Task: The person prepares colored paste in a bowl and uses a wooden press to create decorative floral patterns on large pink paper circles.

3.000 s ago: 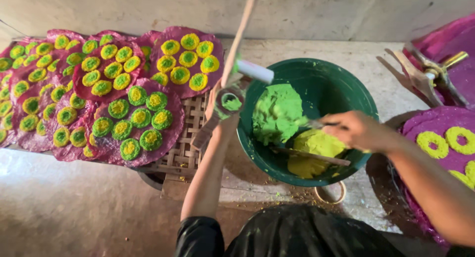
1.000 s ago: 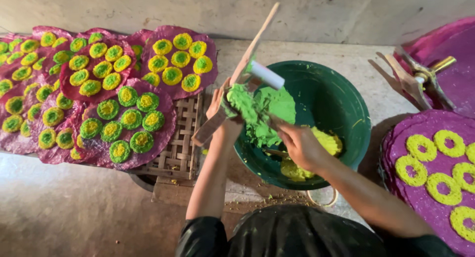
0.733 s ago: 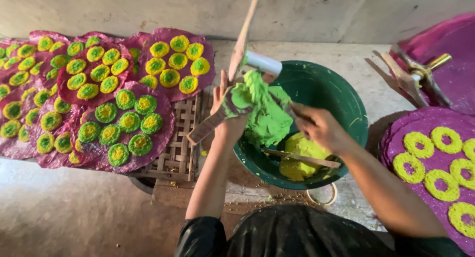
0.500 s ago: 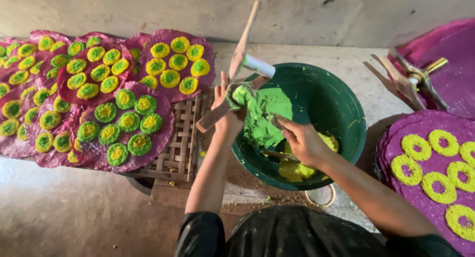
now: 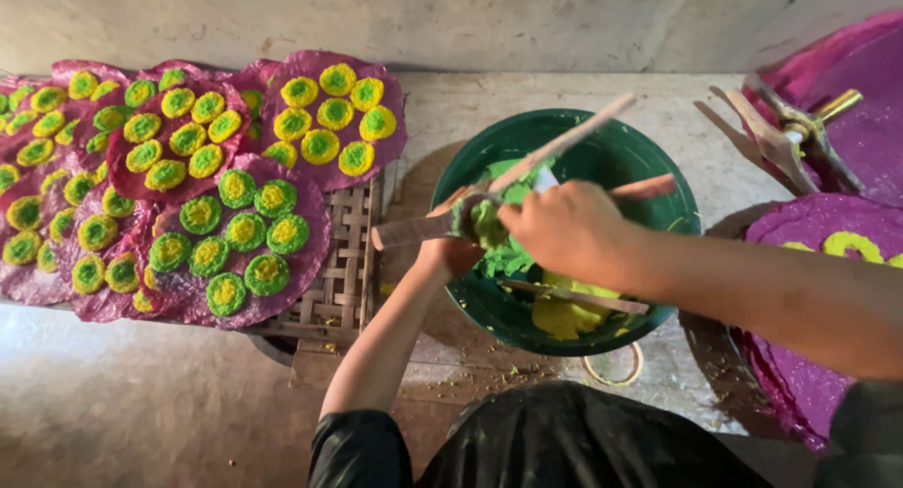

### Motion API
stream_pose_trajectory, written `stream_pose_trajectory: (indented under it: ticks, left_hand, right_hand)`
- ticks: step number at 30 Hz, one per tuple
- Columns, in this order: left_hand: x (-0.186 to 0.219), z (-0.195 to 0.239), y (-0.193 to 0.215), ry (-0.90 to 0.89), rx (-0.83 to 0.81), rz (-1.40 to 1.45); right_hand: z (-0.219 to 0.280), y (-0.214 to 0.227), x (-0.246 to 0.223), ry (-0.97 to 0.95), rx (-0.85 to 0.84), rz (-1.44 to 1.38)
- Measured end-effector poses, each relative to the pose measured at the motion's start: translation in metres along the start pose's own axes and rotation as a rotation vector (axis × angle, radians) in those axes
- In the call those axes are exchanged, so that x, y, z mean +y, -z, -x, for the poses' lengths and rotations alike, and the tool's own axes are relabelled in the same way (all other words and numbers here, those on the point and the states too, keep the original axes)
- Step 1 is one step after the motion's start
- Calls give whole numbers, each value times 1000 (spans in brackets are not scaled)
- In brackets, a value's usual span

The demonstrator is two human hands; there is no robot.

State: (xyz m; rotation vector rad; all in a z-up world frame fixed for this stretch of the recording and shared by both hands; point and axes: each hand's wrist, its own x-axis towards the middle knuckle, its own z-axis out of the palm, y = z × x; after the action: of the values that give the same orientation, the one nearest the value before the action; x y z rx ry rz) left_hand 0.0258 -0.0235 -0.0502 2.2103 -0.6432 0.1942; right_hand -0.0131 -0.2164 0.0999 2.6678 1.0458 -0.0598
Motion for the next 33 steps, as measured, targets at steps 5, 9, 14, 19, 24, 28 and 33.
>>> stream_pose_trajectory:
  ticks: [5,9,14,19,24,28,33]
  left_hand:
    - [-49,30,-22,173,-19,531]
    - [-69,27,-23,251,133,881]
    - [-44,25,-29,197,65,1004]
    - [-23,9,-22,112,-37,304]
    - [-28,13,-37,27,-101,488]
    - [-43,18,-10,274,4,931]
    - [-4,8,35,34,50,-114]
  right_hand:
    - [16,12,14,264,342,193]
    - [39,58,40,-65,13,75]
    - [41,76,44,-39,199,-88]
    - [24,41,38,-15,139,68]
    - [1,4,-1,129,179,131]
    - [18,41,28,-15,-100,-99]
    - [45,75,42,-92,-14,-21]
